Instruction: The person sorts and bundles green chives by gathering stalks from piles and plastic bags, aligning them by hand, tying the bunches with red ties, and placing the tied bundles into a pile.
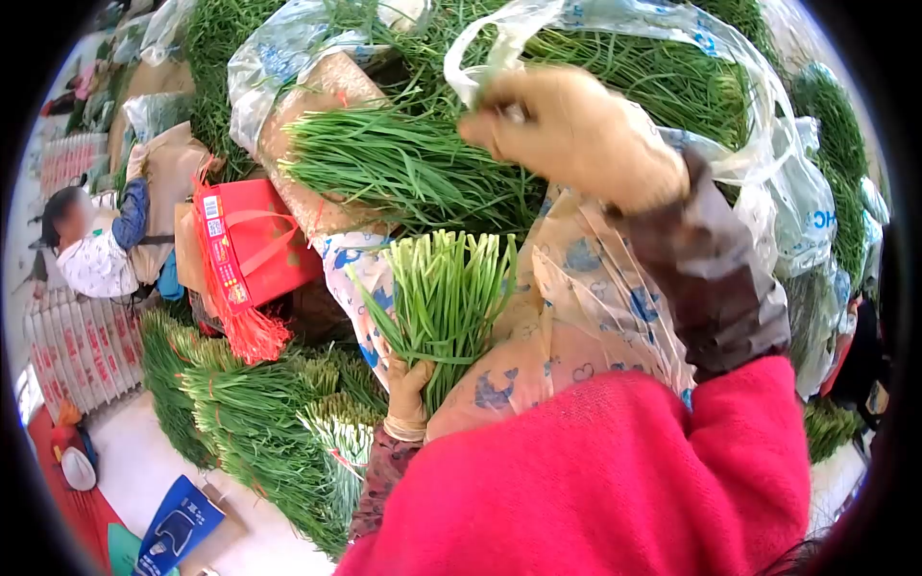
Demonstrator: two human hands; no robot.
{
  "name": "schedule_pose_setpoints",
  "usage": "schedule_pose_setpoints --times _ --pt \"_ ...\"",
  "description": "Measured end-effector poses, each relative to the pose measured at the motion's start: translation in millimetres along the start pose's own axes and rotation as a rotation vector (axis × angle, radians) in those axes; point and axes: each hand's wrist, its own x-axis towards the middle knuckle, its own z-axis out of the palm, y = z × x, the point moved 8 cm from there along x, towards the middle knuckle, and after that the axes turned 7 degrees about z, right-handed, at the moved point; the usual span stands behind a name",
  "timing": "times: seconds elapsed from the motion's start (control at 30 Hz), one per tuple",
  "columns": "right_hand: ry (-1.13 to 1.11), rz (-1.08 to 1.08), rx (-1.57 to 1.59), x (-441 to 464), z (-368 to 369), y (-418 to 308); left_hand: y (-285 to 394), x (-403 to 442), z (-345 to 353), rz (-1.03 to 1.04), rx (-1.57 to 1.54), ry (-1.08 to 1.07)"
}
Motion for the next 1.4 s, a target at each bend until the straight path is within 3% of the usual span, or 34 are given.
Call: schedule_pose_setpoints --times 0.1,0.13,0.23,0.37,0.43,0.53,0.57,0.67,0.73,0.77,0.8,0.87,0.9,0.93,0.97,1.03,1.07,1.17,1.23,1.3,1.4 --pt "-0.371 0.141 -0.085 -33 47 22 0 -10 -14 0.137 -0.072 -0.022" --pt "-0.397 0.231 -0.148 -41 57 32 3 -11 -21 0.167 0.053 0.070" --pt "-0.625 0.597 0.414 -66 113 57 4 -17 -26 0.196 -0.023 0.092" --pt "-0.717 0.564 0.693 -79 154 54 3 -19 -28 0.243 0.011 0.076" --pt "-0.500 0.653 0.989 -70 140 58 1 -20 -28 0.179 -0.071 0.114" --pt "-0.412 0.501 1.476 -34 121 63 -20 -19 -45 0.105 -0.017 0.094" --pt "-0.220 0.556 1.496 -17 100 54 -20 -18 -41 0.065 0.001 0.118" --pt "-0.196 -0.045 1.717 50 39 15 2 -13 -4 0.120 -0.007 0.011" --pt "0.017 -0.055 1.797 80 -6 11 2 -13 -2 0.103 -0.027 -0.018" --pt "-0.104 -0.254 1.934 96 -20 -7 1 -12 -1 0.087 -0.056 -0.039" --pt "0.069 -0.151 1.701 94 -27 6 3 -12 -2 0.094 -0.060 -0.035" --pt "0.299 -0.214 0.910 75 -41 2 0 -14 -3 0.068 -0.075 -0.042" --pt "0.355 -0.364 0.355 72 -29 14 0 -13 -4 0.079 -0.087 -0.031" --pt "0.240 0.066 0.132 67 -5 41 1 -14 -3 0.109 -0.089 -0.027" --pt "-0.021 0.100 0.156 53 20 44 3 -12 -3 0.140 -0.089 -0.028" --pt "-0.467 0.167 0.502 13 66 43 2 -10 -8 0.154 -0.070 -0.005" --pt "-0.509 0.181 0.645 -2 84 50 1 -10 -11 0.156 -0.039 0.013" --pt "-0.431 0.122 0.455 -25 88 16 4 -12 -3 0.126 -0.042 0.023" --pt "-0.260 -0.264 0.003 -35 86 -20 7 -12 -1 0.153 -0.036 0.030" --pt "-0.271 -0.313 -0.411 -36 110 -28 8 -13 -1 0.149 0.062 0.035" --pt "-0.345 -0.277 -0.519 -31 125 -23 4 -13 0 0.108 -0.027 -0.008"
